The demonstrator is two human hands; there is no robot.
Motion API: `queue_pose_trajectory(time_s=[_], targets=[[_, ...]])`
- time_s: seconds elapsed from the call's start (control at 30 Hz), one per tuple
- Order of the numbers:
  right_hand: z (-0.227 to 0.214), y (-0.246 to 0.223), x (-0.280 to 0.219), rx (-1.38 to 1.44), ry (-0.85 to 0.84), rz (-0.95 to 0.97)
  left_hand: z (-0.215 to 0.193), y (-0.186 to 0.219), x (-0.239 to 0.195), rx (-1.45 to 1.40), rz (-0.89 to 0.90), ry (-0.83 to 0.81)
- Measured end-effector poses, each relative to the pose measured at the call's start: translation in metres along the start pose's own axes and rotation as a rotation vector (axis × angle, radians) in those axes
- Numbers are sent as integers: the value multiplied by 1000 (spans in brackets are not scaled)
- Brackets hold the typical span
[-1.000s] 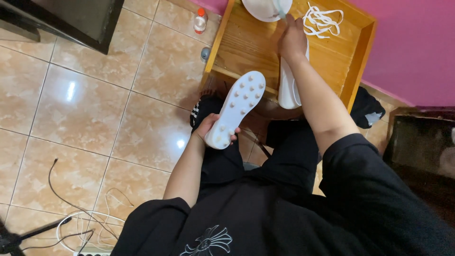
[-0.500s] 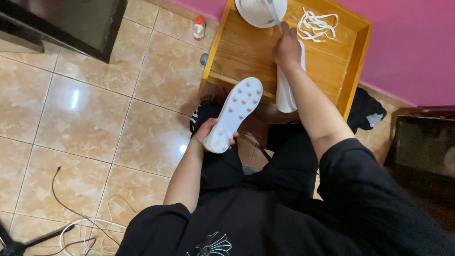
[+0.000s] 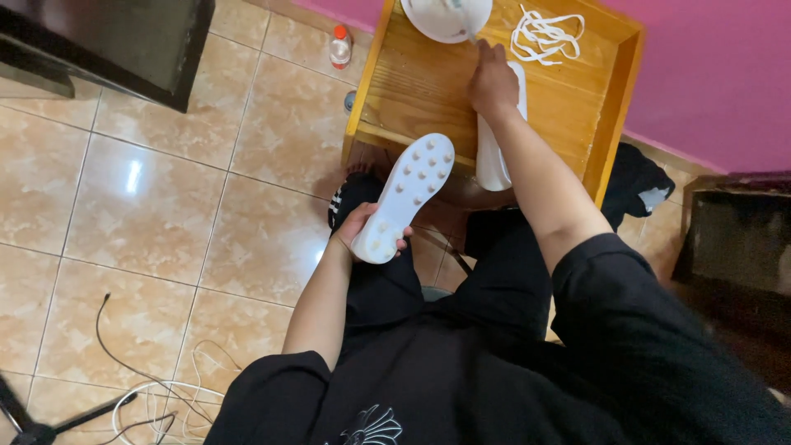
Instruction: The person scrubs a white shoe with a toothbrush, repeatedly dipping the brush into a bowl of soapy water. They clean the sole, sides, and upper of the shoe, rotating it to reach different areas. The second shoe remains on the table.
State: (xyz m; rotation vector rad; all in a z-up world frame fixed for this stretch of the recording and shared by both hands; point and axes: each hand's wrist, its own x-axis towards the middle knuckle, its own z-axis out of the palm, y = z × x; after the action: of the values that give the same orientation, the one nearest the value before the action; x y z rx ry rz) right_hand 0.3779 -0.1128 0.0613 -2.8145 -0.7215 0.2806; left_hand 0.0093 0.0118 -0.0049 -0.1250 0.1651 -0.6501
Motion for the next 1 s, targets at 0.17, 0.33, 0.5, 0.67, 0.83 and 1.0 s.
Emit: queue_pose_trajectory(time_s=[0.17,0.33,0.5,0.67,0.83,1.0], targets=[[11,12,7,-14,134,-26,-7,2,2,2,-37,42],[18,17,9,5,172,-71,-6,-1,0,26,-22,31],[-3,-1,1,-46,23,-50,-4,2,3,13,-61,8],[-17,-9,4,-11,36,0,4,4,10,20,-41,1],[-4,9,10,31,110,4,2,1,12,32,-31,5],[-15,-1,8,-1,6,11,1,2,15,22,-49,-4]])
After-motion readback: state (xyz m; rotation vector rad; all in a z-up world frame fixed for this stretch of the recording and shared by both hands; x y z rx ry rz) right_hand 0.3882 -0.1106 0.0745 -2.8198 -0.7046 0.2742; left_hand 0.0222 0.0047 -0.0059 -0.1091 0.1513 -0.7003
